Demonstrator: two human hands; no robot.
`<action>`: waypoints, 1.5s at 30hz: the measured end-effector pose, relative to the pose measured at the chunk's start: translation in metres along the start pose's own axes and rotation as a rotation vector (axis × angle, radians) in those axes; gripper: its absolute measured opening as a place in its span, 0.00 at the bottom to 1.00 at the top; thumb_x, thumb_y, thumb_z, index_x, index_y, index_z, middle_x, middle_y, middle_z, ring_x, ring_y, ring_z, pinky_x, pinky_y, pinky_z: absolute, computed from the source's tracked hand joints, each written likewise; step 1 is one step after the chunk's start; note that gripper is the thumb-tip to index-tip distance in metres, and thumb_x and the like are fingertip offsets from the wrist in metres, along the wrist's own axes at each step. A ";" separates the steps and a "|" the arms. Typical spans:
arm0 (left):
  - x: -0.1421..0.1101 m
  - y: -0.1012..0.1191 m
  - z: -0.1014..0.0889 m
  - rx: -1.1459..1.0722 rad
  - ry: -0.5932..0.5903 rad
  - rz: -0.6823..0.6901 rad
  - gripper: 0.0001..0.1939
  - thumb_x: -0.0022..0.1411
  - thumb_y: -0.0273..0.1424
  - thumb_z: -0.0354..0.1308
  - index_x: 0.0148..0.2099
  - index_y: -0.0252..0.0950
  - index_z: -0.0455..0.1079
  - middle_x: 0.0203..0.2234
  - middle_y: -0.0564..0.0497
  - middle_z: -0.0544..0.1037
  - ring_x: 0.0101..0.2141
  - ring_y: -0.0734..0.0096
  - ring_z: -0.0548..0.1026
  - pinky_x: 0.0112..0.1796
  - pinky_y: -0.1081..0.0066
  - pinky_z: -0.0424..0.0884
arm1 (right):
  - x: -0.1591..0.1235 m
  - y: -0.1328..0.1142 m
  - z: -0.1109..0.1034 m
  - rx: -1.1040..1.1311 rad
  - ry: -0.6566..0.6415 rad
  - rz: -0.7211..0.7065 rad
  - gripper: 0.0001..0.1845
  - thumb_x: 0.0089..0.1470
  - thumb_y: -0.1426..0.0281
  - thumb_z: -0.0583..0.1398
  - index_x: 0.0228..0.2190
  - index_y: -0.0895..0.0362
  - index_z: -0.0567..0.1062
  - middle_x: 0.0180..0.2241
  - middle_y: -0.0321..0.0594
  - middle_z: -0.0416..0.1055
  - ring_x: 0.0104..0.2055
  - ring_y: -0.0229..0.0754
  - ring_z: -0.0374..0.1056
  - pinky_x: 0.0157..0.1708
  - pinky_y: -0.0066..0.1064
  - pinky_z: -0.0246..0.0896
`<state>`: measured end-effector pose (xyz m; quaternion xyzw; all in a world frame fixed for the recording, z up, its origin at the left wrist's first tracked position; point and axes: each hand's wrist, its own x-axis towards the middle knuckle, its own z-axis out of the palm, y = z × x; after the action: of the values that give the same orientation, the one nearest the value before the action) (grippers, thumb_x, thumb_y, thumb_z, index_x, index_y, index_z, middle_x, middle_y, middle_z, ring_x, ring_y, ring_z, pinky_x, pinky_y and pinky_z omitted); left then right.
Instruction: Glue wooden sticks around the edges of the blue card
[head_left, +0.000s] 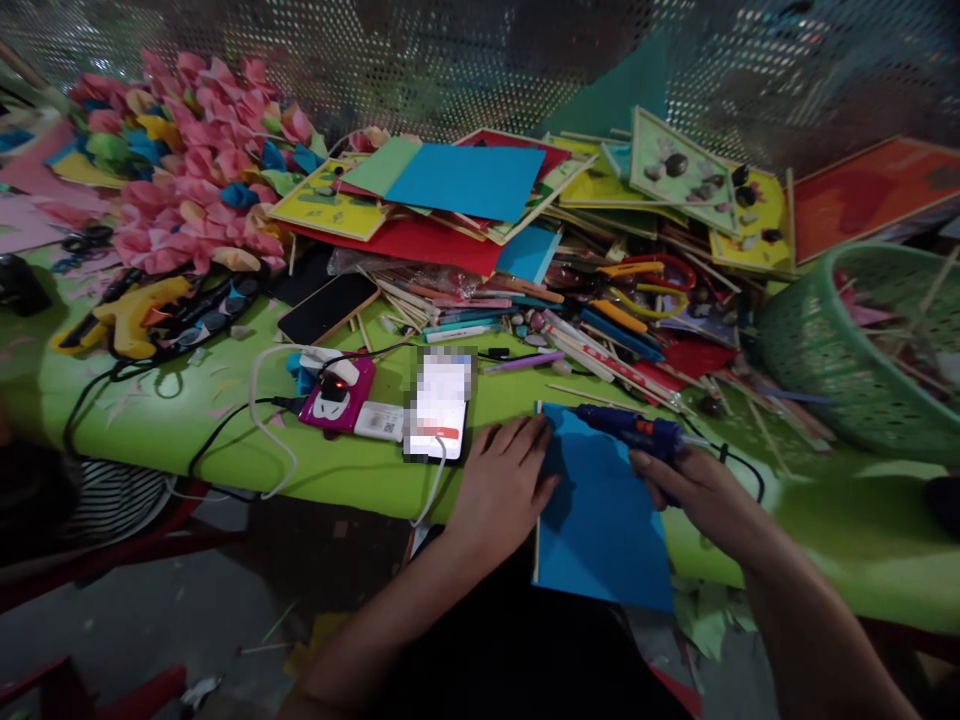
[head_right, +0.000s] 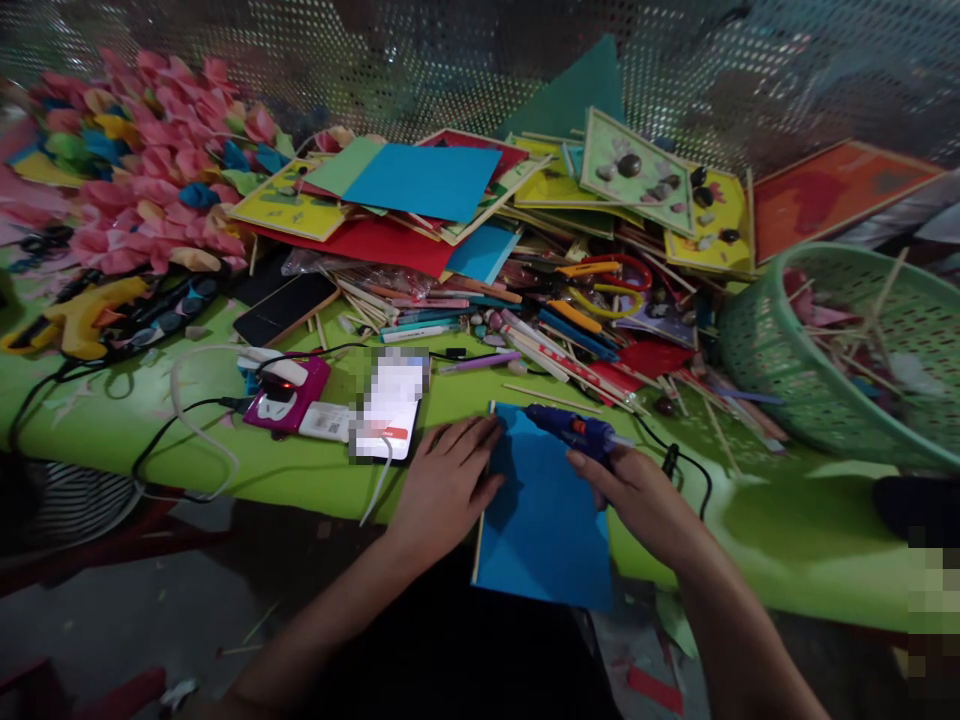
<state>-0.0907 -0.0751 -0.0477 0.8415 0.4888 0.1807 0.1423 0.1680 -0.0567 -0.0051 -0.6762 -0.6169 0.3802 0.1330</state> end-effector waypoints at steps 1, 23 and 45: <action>0.000 0.000 0.000 0.000 0.002 -0.001 0.25 0.77 0.40 0.47 0.70 0.37 0.61 0.68 0.48 0.67 0.68 0.60 0.62 0.65 0.56 0.61 | -0.001 0.000 -0.001 -0.012 0.007 0.003 0.40 0.53 0.33 0.54 0.11 0.52 0.68 0.17 0.44 0.69 0.22 0.44 0.66 0.27 0.37 0.61; 0.001 -0.001 0.003 -0.027 -0.002 -0.008 0.25 0.76 0.41 0.50 0.69 0.36 0.62 0.69 0.46 0.67 0.67 0.59 0.63 0.64 0.53 0.61 | -0.005 0.011 0.000 0.037 0.009 0.037 0.37 0.55 0.36 0.57 0.14 0.53 0.69 0.17 0.40 0.68 0.23 0.41 0.65 0.25 0.33 0.60; 0.001 -0.001 0.002 -0.033 -0.010 -0.008 0.25 0.76 0.41 0.50 0.69 0.37 0.62 0.69 0.47 0.66 0.68 0.60 0.62 0.65 0.54 0.59 | -0.001 0.014 0.003 0.103 -0.042 0.035 0.37 0.57 0.36 0.56 0.15 0.54 0.69 0.17 0.38 0.67 0.24 0.41 0.64 0.29 0.35 0.59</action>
<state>-0.0904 -0.0740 -0.0502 0.8380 0.4884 0.1840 0.1591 0.1761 -0.0614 -0.0163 -0.6709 -0.5873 0.4279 0.1479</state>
